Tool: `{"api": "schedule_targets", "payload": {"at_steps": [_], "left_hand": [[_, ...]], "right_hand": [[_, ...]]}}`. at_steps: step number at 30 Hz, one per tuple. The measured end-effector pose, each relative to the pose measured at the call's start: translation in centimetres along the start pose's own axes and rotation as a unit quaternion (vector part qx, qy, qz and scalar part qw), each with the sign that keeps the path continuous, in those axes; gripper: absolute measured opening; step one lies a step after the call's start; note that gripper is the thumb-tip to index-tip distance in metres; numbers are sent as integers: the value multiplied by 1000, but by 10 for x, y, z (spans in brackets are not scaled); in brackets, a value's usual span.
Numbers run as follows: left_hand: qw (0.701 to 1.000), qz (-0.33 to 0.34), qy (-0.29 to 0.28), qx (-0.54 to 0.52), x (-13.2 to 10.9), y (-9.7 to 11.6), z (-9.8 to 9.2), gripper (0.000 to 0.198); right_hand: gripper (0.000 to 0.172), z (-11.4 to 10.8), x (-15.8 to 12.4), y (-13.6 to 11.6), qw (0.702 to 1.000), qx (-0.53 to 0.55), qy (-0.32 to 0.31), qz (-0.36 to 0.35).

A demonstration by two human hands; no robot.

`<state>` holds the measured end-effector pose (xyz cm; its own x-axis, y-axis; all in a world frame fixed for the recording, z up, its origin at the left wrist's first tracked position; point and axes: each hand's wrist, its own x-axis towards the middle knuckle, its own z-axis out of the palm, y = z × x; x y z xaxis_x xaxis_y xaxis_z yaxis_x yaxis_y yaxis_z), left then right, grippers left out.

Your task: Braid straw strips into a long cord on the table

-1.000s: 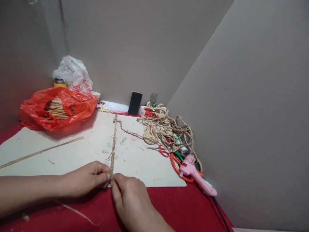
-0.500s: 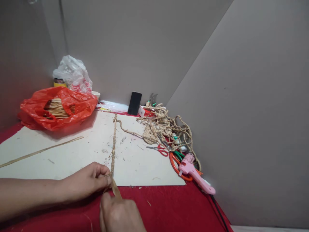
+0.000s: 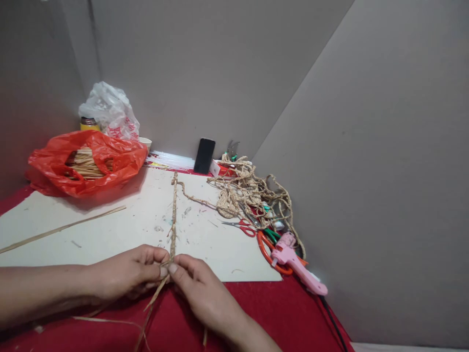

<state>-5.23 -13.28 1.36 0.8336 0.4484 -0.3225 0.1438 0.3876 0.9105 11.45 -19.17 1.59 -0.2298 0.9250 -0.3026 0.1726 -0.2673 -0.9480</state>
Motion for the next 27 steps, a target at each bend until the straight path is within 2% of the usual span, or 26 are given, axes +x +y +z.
{"api": "schedule_targets", "payload": {"at_steps": [3,5,8,11,13,15,17,21,24,27], "left_hand": [[992,10,7,129,2,0,-7,19],[967,18,20,254,1,3,-10,22],[902,22,54,429,-6,14,-9,22],[825,20,84,558,-17,26,-1,24],[803,3,86,590,-23,30,6,28],[808,-17,72,585,-26,29,13,30],[812,-35,63,579,-25,24,19,28],[799,-33,80,595,-18,5,26,20],[803,12,49,593,-21,-5,28,12],[826,86,41,555,-32,2,26,11]], "right_hand": [[43,-2,7,2,999,-6,-24,32],[43,-1,8,4,997,25,-30,65],[41,5,9,12,994,69,17,87],[37,13,7,21,992,68,81,70],[35,18,5,25,990,85,107,44],[36,23,3,25,985,131,110,37],[41,28,1,24,976,189,91,60],[46,34,0,21,960,254,83,87],[40,33,-2,21,955,269,79,92],[35,29,-3,22,951,285,62,100]]}}
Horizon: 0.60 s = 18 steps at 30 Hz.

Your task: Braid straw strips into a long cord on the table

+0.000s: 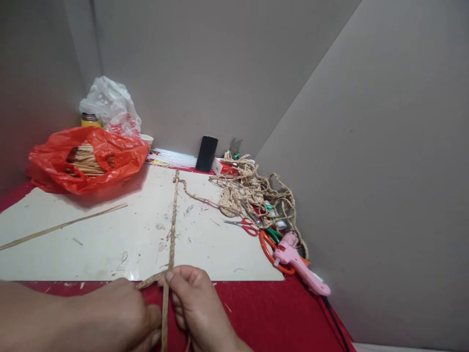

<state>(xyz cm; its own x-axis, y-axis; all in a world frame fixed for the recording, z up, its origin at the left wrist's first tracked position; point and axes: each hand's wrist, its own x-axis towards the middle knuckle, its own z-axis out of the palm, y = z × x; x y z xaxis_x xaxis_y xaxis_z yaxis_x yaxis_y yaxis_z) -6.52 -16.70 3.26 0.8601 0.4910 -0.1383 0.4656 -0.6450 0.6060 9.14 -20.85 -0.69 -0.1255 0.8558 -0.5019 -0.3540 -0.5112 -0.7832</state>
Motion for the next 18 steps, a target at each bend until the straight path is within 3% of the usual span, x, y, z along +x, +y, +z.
{"api": "schedule_targets", "payload": {"at_steps": [5,6,9,11,18], "left_hand": [[977,-41,174,-116,9,-7,-28,16],[969,-56,165,-176,14,-10,-28,17],[923,-98,41,-371,26,-18,-17,26],[893,-127,-1,-431,29,-22,-6,31],[869,-119,95,-471,31,-26,2,28]], "right_hand": [[36,-4,-1,-3,1000,9,-15,-3],[36,-4,-1,-4,1000,6,-16,-5],[34,-5,-1,-5,1000,-8,-19,-11],[33,-5,-1,-6,1000,-14,-19,-11],[33,-6,-1,-8,997,-72,-12,-37]]}}
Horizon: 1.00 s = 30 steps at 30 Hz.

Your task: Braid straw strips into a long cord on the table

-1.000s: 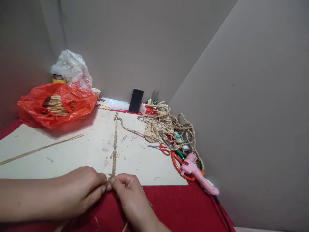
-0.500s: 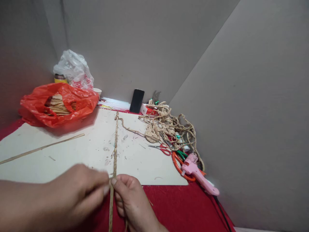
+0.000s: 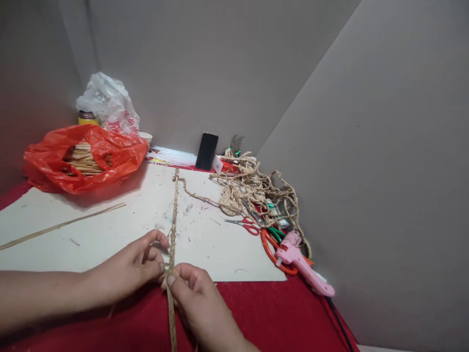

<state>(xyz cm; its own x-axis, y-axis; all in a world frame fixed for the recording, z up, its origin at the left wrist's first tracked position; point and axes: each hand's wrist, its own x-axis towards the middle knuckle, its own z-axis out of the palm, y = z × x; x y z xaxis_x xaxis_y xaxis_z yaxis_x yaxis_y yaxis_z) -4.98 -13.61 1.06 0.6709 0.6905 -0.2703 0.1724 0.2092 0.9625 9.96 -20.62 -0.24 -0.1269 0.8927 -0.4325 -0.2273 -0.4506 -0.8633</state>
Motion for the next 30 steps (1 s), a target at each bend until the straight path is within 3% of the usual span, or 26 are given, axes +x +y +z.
{"api": "schedule_targets", "payload": {"at_steps": [6,11,15,20,25,30], "left_hand": [[997,-54,-32,53,6,1,-6,13],[989,-62,-80,112,8,4,-11,17],[983,-57,-93,145,6,4,-11,19],[985,-2,-93,148,4,3,-9,16],[985,-68,-109,115,2,5,-7,14],[989,-75,-101,80,6,3,-9,16]], "right_hand": [[31,-3,-1,-4,989,-140,-15,-46],[28,-5,-4,-5,968,-242,-1,-61],[24,-3,-4,-6,974,-218,-16,-68],[24,-1,-5,-11,974,-217,-11,-70],[25,3,-6,-17,970,-223,-39,-94],[28,2,-6,-18,957,-274,-23,-87]]}}
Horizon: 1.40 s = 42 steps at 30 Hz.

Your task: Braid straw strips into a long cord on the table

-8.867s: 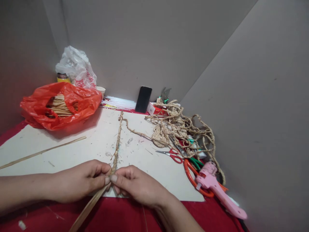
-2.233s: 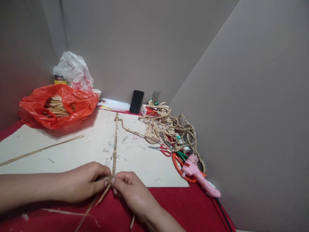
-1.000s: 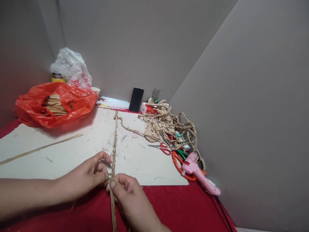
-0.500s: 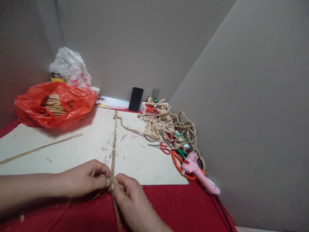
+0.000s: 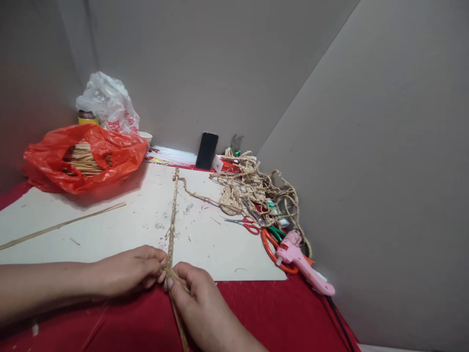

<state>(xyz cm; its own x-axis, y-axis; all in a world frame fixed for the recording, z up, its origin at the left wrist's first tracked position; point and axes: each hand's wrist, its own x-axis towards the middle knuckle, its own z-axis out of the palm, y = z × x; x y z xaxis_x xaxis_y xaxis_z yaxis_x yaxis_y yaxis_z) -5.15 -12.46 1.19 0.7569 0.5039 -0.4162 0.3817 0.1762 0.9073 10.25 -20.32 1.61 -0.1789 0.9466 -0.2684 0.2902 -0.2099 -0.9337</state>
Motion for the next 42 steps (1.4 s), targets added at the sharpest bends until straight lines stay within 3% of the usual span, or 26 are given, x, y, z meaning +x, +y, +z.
{"api": "schedule_targets", "payload": {"at_steps": [5,11,14,18,21,24,26,29,31,32,35,36,39,42], "left_hand": [[997,-71,-13,8,-1,6,-3,23],[999,-3,22,49,-1,4,-2,25],[998,12,35,52,0,0,0,27],[998,43,47,19,1,-6,4,27],[997,59,22,-47,0,-6,9,26],[995,53,25,-79,-3,-3,12,27],[996,43,49,-57,-5,-2,13,24],[997,43,55,-34,-6,-3,12,21],[997,50,49,-32,-6,-4,11,21],[997,51,47,-35,-5,-4,10,21],[996,56,32,-66,-5,-3,8,24],[994,63,20,-84,-5,-1,8,25],[990,72,-16,-122,-4,1,9,32],[992,59,14,-113,-2,-3,10,32]], "right_hand": [[27,0,-1,6,992,-117,19,-33],[29,-7,-4,5,975,-216,35,-28],[32,-9,-6,3,989,-144,43,-1],[34,7,-9,9,991,87,4,105],[40,24,-8,18,983,108,-1,147],[37,33,-8,23,997,-31,30,61],[32,32,-12,22,989,-140,51,-4],[30,18,-22,14,970,-239,8,-37],[36,4,-27,4,969,-242,-22,-42],[38,-2,-28,-2,972,-232,-4,-46],[34,-16,-22,-15,974,-173,136,-58],[32,-18,-17,-16,978,-142,143,-54],[37,-17,1,-13,999,-38,-4,5],[44,-16,13,-6,994,-9,-98,46]]}}
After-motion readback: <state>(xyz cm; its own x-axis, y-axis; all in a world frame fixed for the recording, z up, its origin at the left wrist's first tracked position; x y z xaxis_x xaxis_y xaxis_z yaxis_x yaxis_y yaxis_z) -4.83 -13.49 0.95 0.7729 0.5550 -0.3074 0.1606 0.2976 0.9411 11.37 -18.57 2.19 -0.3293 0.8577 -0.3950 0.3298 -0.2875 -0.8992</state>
